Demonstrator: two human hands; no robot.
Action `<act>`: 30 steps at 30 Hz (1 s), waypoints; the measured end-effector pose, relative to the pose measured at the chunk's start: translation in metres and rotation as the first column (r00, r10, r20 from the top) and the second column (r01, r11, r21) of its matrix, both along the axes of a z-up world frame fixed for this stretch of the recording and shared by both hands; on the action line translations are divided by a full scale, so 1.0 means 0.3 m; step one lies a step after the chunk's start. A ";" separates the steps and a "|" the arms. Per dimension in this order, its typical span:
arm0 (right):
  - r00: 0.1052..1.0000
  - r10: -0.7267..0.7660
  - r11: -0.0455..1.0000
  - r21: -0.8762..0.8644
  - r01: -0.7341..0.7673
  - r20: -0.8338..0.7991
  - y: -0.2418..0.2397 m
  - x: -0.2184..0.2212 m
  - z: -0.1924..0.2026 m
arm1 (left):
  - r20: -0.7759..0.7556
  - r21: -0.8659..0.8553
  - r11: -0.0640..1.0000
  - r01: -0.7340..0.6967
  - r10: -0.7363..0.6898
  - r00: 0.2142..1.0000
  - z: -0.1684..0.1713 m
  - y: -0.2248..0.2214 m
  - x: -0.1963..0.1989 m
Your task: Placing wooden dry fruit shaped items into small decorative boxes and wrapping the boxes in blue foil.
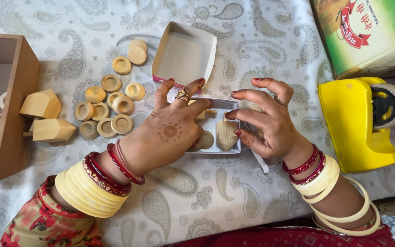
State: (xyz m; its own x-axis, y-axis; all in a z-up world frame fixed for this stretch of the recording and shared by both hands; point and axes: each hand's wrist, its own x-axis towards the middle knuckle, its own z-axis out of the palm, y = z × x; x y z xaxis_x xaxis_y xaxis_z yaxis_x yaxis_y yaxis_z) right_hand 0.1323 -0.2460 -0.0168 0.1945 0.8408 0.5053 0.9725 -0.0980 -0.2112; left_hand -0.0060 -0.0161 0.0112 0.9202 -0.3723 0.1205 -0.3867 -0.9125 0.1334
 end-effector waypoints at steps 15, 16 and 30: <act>0.995 -0.076 0.997 -0.003 0.076 -0.059 0.001 0.033 -0.007 | 0.051 -0.096 0.992 -0.079 0.084 0.995 -0.037 0.074 -0.014; 0.995 -0.038 0.997 -0.067 0.032 -0.088 0.003 0.043 -0.019 | 0.016 -0.037 0.996 -0.082 0.083 0.996 -0.043 0.068 -0.012; 0.969 -0.016 0.930 -0.360 -0.077 -0.248 0.012 -0.003 0.014 | -0.249 -0.094 0.977 -0.189 0.160 0.955 0.010 0.044 0.030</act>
State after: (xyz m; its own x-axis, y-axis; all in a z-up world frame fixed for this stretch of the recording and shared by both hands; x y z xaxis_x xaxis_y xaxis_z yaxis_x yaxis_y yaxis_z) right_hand 0.1313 -0.2425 -0.0127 0.2434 0.9643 0.1040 0.8997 -0.1844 -0.3956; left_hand 0.0030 -0.0029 0.0141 0.9767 -0.1998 -0.0782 -0.1665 -0.9358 0.3108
